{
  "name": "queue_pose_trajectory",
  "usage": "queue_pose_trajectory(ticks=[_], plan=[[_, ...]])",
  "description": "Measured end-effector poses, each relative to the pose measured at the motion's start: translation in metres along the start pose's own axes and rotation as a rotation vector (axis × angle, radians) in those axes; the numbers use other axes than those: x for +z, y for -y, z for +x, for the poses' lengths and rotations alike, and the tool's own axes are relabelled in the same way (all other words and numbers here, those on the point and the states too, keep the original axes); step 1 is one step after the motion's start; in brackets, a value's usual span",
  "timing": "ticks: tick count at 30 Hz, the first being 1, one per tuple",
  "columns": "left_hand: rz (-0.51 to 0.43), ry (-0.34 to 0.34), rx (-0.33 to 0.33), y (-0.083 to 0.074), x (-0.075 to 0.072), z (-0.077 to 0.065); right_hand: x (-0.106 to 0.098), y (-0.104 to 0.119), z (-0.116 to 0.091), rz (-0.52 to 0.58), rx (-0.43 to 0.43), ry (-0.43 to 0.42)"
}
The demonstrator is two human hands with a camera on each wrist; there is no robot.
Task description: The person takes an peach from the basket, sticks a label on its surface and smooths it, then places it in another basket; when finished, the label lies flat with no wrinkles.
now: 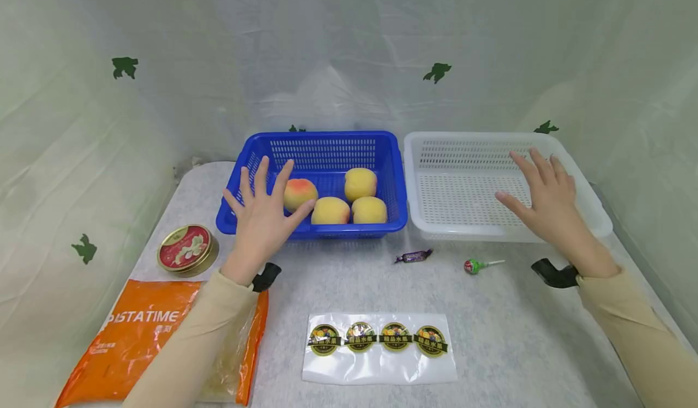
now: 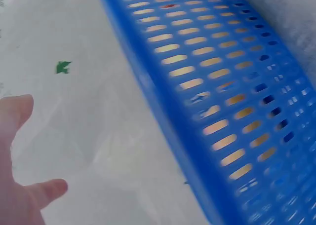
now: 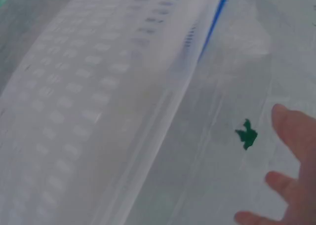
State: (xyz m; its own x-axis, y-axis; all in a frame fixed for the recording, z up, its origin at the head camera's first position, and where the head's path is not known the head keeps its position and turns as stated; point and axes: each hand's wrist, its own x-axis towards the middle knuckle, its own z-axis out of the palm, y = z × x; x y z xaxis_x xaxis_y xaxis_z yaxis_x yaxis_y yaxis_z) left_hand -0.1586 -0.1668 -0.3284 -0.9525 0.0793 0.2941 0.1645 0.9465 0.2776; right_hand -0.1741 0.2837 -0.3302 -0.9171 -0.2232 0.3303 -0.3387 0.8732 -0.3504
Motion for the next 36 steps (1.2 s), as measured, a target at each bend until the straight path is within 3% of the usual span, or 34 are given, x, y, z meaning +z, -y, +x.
queue_pose_trajectory(ticks=[3, 9, 13, 16, 20, 26, 30, 36], plan=[[-0.08, -0.049, 0.049, -0.002, -0.014, -0.006, -0.001, 0.012, 0.015, 0.157, -0.099, -0.02], [-0.383, -0.135, 0.148, -0.001, -0.039, -0.019, -0.005, 0.058, 0.046, 0.535, -0.116, 0.105], [-0.647, -0.091, 0.14, 0.0, -0.047, -0.03, -0.003, 0.091, 0.066, 0.826, -0.137, 0.248], [-0.86, 0.006, 0.096, 0.002, -0.046, -0.041, 0.009, 0.104, 0.08, 0.944, -0.133, 0.364], [-1.056, 0.144, 0.0, 0.009, -0.035, -0.054, 0.037, 0.11, 0.1, 0.994, -0.099, 0.51], [-1.115, 0.266, -0.171, 0.027, -0.008, -0.064, 0.082, 0.117, 0.118, 1.003, -0.064, 0.716], [-1.202, 0.3, -0.286, 0.035, 0.01, -0.063, 0.1, 0.126, 0.122, 0.94, -0.075, 0.828], [-1.305, 0.272, -0.448, 0.037, 0.026, -0.058, 0.118, 0.139, 0.122, 0.852, -0.066, 0.897]])
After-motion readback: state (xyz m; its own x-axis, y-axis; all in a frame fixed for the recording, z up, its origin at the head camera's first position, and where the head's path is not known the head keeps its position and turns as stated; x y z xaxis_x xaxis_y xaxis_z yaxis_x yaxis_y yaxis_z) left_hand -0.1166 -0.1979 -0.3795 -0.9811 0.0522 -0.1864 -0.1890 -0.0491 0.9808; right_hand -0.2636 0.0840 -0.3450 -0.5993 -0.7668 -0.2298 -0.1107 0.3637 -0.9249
